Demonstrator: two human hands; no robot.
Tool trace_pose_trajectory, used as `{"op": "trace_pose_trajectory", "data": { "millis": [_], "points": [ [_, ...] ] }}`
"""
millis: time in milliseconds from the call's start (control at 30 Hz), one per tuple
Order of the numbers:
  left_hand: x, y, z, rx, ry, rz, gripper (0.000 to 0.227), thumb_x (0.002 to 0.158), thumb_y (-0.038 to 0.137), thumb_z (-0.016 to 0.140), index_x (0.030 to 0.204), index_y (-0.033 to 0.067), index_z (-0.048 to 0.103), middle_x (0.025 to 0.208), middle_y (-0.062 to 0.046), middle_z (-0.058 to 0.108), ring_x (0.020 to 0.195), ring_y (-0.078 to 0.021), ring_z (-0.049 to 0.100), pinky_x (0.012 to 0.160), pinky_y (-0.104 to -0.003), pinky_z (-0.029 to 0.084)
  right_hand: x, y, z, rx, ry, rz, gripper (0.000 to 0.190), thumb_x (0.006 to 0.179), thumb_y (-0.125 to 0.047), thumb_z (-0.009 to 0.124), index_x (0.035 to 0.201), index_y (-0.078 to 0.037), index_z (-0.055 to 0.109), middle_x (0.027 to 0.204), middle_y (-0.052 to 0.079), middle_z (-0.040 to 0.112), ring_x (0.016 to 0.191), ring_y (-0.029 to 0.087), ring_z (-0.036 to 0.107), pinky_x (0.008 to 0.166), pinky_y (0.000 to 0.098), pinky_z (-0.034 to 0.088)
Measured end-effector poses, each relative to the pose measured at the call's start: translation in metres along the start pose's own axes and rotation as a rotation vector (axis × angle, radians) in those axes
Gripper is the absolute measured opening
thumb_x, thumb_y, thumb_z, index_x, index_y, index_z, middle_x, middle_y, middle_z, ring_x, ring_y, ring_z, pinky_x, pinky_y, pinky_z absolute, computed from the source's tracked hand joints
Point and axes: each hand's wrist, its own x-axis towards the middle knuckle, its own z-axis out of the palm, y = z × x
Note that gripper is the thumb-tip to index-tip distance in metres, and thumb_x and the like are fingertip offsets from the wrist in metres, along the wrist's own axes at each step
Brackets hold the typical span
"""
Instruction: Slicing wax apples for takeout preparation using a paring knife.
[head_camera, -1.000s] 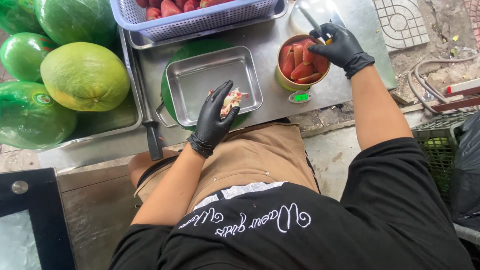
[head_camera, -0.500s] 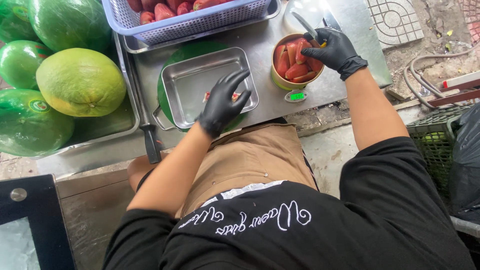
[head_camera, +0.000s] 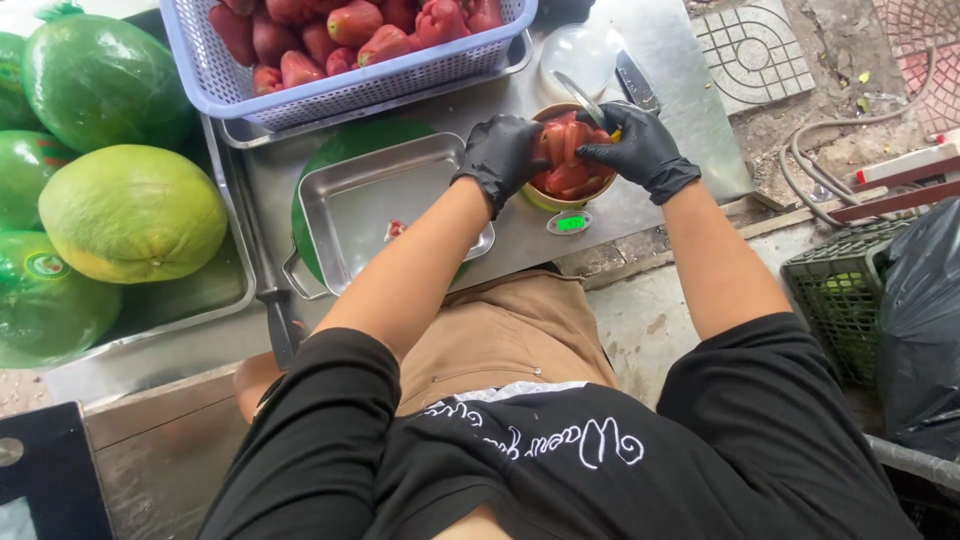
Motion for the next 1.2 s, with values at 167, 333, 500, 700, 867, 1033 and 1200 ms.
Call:
{"op": "trace_pose_trajectory", "data": {
  "millis": [167, 333, 500, 700, 867, 1033, 1200],
  "points": [
    [0.004, 0.004, -0.011, -0.044, 0.091, 0.140, 0.058, 0.069, 0.033, 0.084, 0.122, 0.0141, 0.071, 0.102, -0.015, 0.072, 0.095, -0.0356, 0.066, 0.079, -0.049, 0.052, 0.008, 0.000, 0.000, -0.059, -0.010, 0.069, 0.049, 0.080, -0.026, 0.086, 0.125, -0.011, 0.074, 0.112, 0.010, 0.074, 0.102, 0.021, 0.070, 0.093, 0.0347, 0.054],
    [0.010, -0.006, 0.014, -0.153, 0.124, 0.277, 0.054, 0.076, 0.031, 0.084, 0.124, 0.0132, 0.070, 0.117, -0.014, 0.070, 0.107, -0.0367, 0.063, 0.091, -0.047, 0.050, 0.007, -0.009, -0.002, -0.082, -0.005, 0.069, 0.049, 0.081, -0.028, 0.085, 0.125, -0.010, 0.073, 0.112, 0.010, 0.073, 0.103, 0.021, 0.070, 0.092, 0.0351, 0.054],
    [-0.004, -0.005, 0.018, -0.315, 0.127, 0.155, 0.040, 0.073, 0.022, 0.086, 0.109, 0.0141, 0.072, 0.113, -0.010, 0.070, 0.110, -0.0350, 0.063, 0.097, -0.047, 0.050, 0.006, -0.010, -0.001, -0.059, 0.006, 0.090, 0.048, 0.081, -0.029, 0.085, 0.123, -0.009, 0.073, 0.109, 0.009, 0.073, 0.100, 0.022, 0.070, 0.089, 0.0366, 0.054],
    [-0.019, -0.007, 0.022, -0.391, 0.188, 0.109, 0.039, 0.075, 0.014, 0.083, 0.112, 0.0124, 0.070, 0.117, -0.011, 0.069, 0.115, -0.0347, 0.062, 0.102, -0.045, 0.050, 0.017, 0.002, 0.002, -0.077, -0.010, 0.127, 0.048, 0.080, -0.026, 0.083, 0.123, -0.008, 0.072, 0.105, 0.009, 0.072, 0.095, 0.022, 0.070, 0.089, 0.0351, 0.055],
    [-0.025, 0.000, 0.012, -0.409, 0.186, 0.091, 0.045, 0.075, 0.013, 0.083, 0.117, 0.0114, 0.068, 0.124, -0.014, 0.066, 0.119, -0.0350, 0.061, 0.103, -0.044, 0.049, 0.029, 0.009, -0.003, -0.200, -0.145, 0.016, 0.038, 0.083, -0.024, 0.083, 0.115, -0.007, 0.071, 0.096, 0.012, 0.070, 0.088, 0.025, 0.067, 0.083, 0.0379, 0.054],
    [-0.022, -0.006, 0.026, -0.376, 0.204, -0.023, 0.051, 0.077, 0.015, 0.082, 0.125, 0.0135, 0.067, 0.130, -0.013, 0.066, 0.123, -0.0336, 0.061, 0.106, -0.042, 0.049, 0.031, 0.018, -0.004, -0.178, -0.244, 0.056, 0.033, 0.085, -0.028, 0.085, 0.102, -0.005, 0.069, 0.089, 0.010, 0.069, 0.084, 0.025, 0.067, 0.081, 0.0388, 0.054],
    [-0.023, -0.003, 0.021, -0.388, 0.266, -0.027, 0.044, 0.081, 0.022, 0.081, 0.121, 0.0089, 0.069, 0.122, -0.015, 0.069, 0.114, -0.0343, 0.065, 0.100, -0.043, 0.051, 0.019, 0.004, -0.011, -0.098, -0.044, -0.117, 0.048, 0.081, -0.032, 0.087, 0.118, -0.006, 0.070, 0.102, 0.011, 0.070, 0.092, 0.021, 0.067, 0.083, 0.0373, 0.054]
  ]
}}
